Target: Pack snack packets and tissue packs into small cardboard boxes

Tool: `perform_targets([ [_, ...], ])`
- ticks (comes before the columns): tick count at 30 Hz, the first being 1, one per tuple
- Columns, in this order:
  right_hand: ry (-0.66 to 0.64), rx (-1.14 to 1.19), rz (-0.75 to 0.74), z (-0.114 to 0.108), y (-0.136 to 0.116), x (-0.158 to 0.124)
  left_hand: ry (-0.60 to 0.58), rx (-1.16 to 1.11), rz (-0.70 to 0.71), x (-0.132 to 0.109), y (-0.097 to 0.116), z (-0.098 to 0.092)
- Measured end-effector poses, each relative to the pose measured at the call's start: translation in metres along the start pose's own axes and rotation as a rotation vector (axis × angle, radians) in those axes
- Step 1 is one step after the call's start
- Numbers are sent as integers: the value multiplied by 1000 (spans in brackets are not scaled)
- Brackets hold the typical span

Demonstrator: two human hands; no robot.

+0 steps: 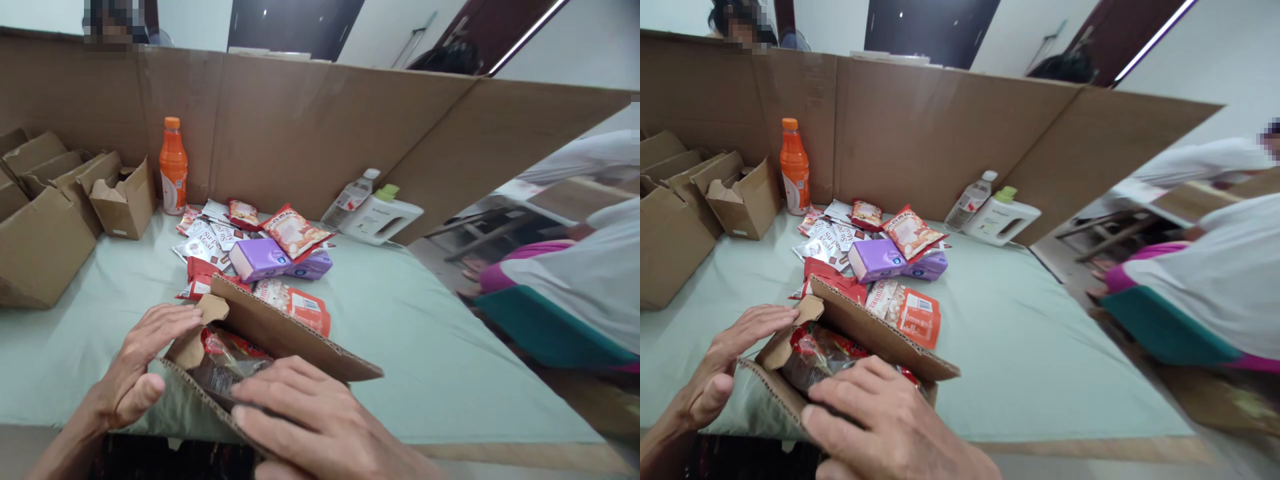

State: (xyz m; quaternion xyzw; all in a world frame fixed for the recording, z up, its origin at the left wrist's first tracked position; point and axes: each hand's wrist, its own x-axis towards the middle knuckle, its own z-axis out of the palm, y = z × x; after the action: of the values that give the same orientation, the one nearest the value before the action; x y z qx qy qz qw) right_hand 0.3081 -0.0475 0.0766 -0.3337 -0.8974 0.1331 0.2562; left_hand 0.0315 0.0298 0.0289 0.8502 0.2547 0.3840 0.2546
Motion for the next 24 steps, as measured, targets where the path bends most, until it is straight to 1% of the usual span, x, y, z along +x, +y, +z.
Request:
perform_targets([
  [3, 104, -133, 77, 7, 10, -4, 26, 60, -45, -2, 0, 4],
  [5, 136, -232, 107, 11, 16, -6, 66, 124, -85, -3, -2, 9],
  [8, 126, -270, 106, 14, 19, -7, 143, 188, -108, -1, -6, 16],
  [10, 107, -251, 111, 15, 19, -7, 161, 201, -110, 2, -7, 20],
  [12, 75, -226, 115, 16, 19, -6, 148, 206, -101, 5, -7, 21],
  [15, 31, -199, 111, 18, 21, -3, 96, 223, -90, 8, -5, 21],
  [18, 29, -172, 117, 20, 26, -2, 40, 228, -108, 7, -5, 19],
  [20, 75, -145, 113, 18, 29, -5, 14, 220, -124, 4, -6, 17],
  [21, 119, -127, 103, 16, 30, -8, 5, 217, -130, 3, -7, 16],
  [24, 328, -65, 87, 5, 30, -26, -2, 224, -139, 0, -11, 15],
])
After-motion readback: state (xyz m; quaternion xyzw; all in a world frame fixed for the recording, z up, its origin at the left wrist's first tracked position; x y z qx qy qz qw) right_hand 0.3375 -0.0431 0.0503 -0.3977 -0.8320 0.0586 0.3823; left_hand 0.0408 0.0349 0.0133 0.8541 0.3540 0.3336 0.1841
